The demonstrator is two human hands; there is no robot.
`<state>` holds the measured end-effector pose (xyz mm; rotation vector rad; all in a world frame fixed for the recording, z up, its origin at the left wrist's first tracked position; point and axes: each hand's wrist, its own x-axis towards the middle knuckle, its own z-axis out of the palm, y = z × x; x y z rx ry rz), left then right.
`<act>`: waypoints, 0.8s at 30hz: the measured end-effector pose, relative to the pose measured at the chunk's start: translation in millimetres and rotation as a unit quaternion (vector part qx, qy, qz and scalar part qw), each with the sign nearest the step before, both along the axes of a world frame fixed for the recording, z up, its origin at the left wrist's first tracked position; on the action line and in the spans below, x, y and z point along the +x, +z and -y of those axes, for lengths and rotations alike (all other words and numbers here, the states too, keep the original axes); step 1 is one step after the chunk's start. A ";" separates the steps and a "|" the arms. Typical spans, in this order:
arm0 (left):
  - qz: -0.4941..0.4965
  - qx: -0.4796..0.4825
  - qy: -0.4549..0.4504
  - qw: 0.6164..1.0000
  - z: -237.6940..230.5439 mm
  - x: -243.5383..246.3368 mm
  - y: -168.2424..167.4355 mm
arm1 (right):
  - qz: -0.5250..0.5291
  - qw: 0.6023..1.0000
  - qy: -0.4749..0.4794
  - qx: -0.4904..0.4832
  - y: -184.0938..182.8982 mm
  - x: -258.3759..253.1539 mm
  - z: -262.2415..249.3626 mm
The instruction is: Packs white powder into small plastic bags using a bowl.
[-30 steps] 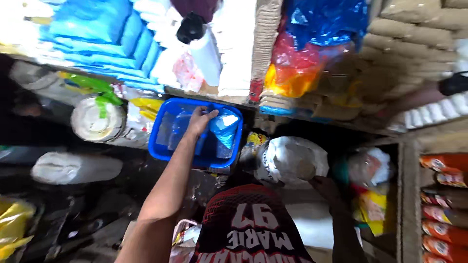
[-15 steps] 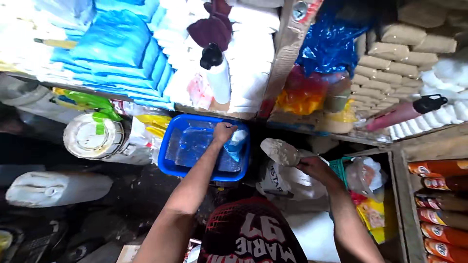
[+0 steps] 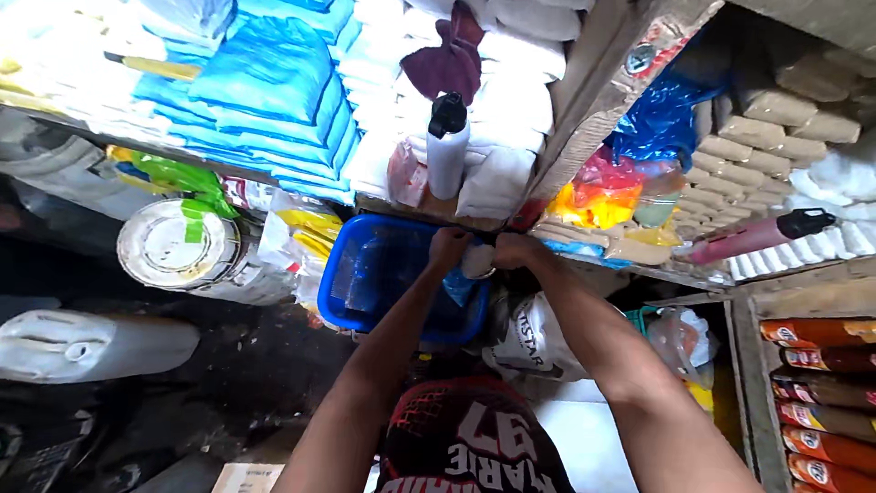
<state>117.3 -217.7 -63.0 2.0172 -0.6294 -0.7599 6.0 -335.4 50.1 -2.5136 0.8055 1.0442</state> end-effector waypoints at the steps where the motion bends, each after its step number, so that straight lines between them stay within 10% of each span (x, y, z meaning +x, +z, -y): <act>1: 0.003 -0.005 0.005 1.000 0.9 -1.8 3.2 | -0.018 0.999 0.033 -0.017 6.1 15.3 -12.1; 14: -0.044 -0.052 0.002 0.998 -8.5 12.6 3.9 | -0.019 0.967 0.189 -0.172 72.4 46.8 -77.1; 24: -0.078 -0.017 -0.029 0.996 -4.0 26.0 7.1 | 0.016 0.993 0.048 -0.107 84.5 -14.9 -29.7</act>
